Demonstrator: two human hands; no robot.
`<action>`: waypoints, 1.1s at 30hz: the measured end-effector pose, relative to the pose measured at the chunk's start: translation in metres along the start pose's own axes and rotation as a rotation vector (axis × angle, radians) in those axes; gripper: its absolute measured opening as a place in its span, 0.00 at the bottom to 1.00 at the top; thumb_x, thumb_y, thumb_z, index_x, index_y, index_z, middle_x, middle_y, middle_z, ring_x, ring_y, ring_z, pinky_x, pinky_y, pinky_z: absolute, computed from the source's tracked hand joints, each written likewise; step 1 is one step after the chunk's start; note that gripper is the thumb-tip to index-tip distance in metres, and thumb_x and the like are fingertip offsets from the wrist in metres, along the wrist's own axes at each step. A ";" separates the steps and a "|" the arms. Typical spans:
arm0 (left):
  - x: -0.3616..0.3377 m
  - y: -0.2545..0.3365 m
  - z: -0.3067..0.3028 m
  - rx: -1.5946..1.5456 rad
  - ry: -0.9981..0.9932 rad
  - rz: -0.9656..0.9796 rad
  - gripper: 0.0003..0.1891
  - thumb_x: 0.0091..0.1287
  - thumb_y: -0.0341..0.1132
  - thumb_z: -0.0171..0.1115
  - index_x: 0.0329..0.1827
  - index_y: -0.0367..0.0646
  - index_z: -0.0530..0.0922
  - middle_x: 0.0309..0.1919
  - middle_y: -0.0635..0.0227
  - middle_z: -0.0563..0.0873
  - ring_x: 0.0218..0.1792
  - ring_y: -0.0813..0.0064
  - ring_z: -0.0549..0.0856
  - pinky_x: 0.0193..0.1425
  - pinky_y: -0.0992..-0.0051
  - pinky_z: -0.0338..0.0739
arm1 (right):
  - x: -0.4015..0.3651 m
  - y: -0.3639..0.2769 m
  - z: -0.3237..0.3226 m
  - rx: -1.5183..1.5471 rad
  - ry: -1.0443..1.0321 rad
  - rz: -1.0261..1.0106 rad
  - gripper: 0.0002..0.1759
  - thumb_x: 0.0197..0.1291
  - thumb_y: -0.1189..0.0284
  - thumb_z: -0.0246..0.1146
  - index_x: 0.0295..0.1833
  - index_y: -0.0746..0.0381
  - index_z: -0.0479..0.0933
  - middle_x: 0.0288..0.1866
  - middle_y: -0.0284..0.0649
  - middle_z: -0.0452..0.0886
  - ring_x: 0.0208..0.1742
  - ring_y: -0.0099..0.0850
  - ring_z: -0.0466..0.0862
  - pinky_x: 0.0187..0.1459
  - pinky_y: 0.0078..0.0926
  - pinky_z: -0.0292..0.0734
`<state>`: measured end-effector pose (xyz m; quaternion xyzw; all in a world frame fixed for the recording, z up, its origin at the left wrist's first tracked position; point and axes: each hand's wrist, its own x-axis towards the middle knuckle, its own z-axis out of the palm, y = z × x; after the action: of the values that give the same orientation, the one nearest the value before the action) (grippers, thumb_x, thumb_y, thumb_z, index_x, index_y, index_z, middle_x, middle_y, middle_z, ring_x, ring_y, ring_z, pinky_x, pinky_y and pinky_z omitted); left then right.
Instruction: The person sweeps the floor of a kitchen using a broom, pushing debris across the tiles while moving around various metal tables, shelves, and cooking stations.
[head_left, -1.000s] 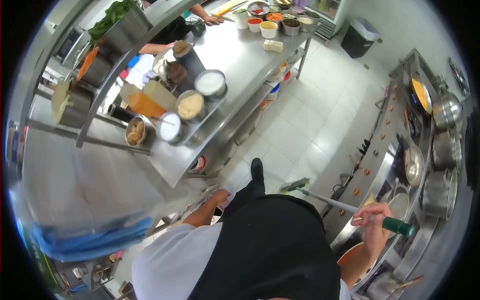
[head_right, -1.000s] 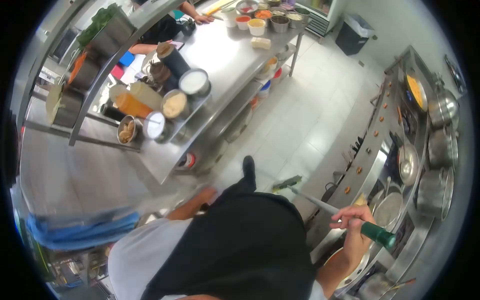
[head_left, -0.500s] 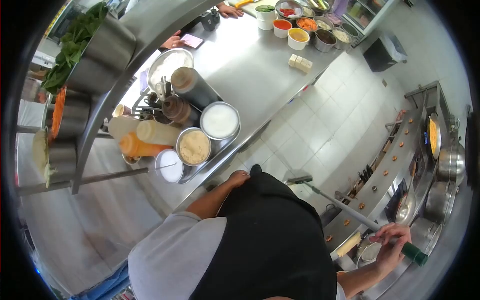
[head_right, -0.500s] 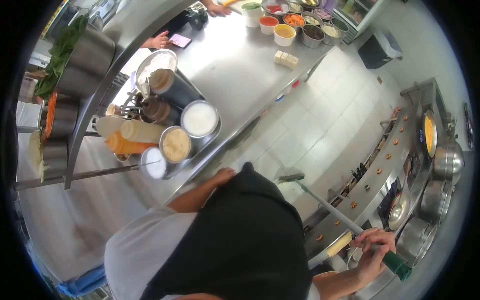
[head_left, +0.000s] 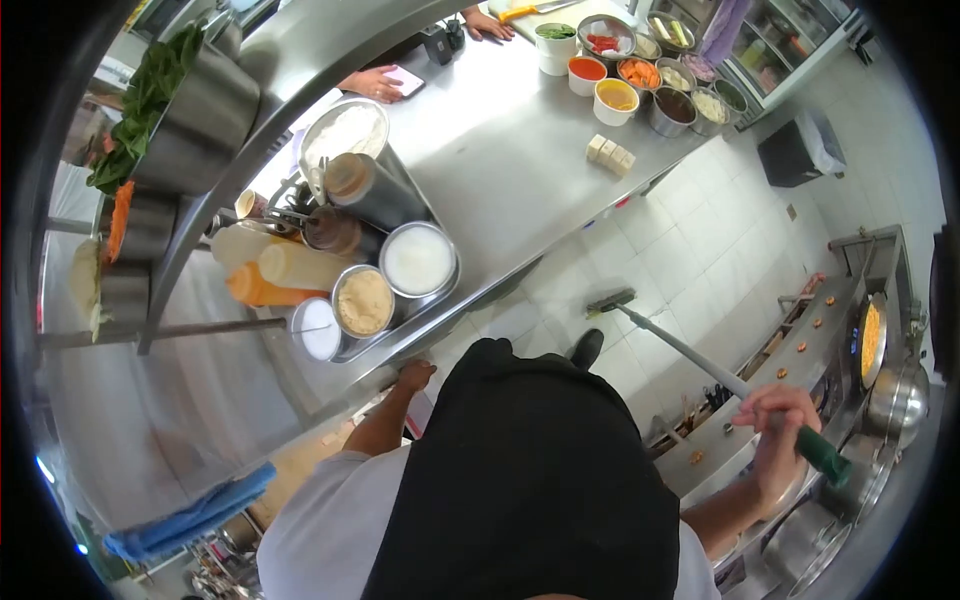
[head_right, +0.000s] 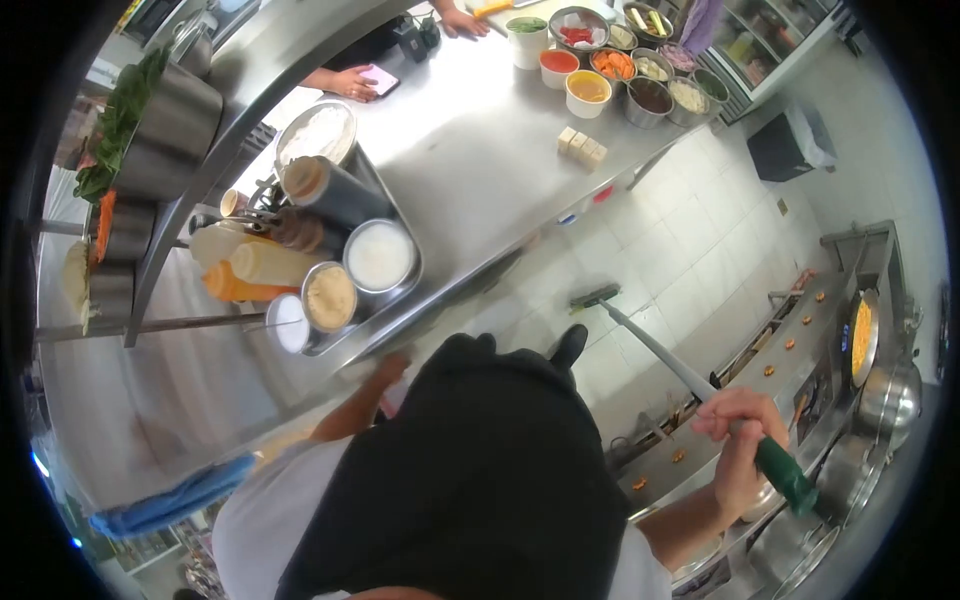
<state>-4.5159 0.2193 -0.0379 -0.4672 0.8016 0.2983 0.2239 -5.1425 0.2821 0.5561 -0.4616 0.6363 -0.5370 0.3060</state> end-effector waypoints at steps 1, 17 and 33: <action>-0.001 0.013 -0.008 0.040 0.020 0.011 0.17 0.76 0.44 0.58 0.56 0.46 0.90 0.54 0.50 0.91 0.61 0.45 0.88 0.68 0.50 0.81 | 0.015 0.009 -0.005 0.013 -0.020 0.011 0.34 0.80 0.43 0.61 0.43 0.69 0.79 0.36 0.48 0.83 0.32 0.27 0.79 0.35 0.25 0.83; 0.006 0.287 -0.018 -0.730 0.251 -0.363 0.19 0.73 0.40 0.64 0.63 0.45 0.87 0.64 0.50 0.89 0.65 0.48 0.88 0.70 0.62 0.84 | 0.195 0.071 -0.085 0.149 -0.399 0.038 0.28 0.81 0.48 0.63 0.43 0.67 0.78 0.32 0.42 0.80 0.34 0.26 0.82 0.33 0.27 0.87; -0.067 0.318 0.042 -1.021 0.322 -0.685 0.25 0.75 0.48 0.69 0.65 0.37 0.86 0.45 0.54 0.94 0.33 0.68 0.91 0.42 0.67 0.87 | 0.223 0.066 -0.050 0.168 -0.562 -0.027 0.27 0.83 0.53 0.62 0.42 0.69 0.79 0.32 0.42 0.82 0.30 0.22 0.81 0.30 0.23 0.86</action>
<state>-4.7624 0.4121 0.0596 -0.7839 0.3873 0.4805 -0.0678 -5.2902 0.0976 0.5282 -0.5737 0.4736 -0.4430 0.5003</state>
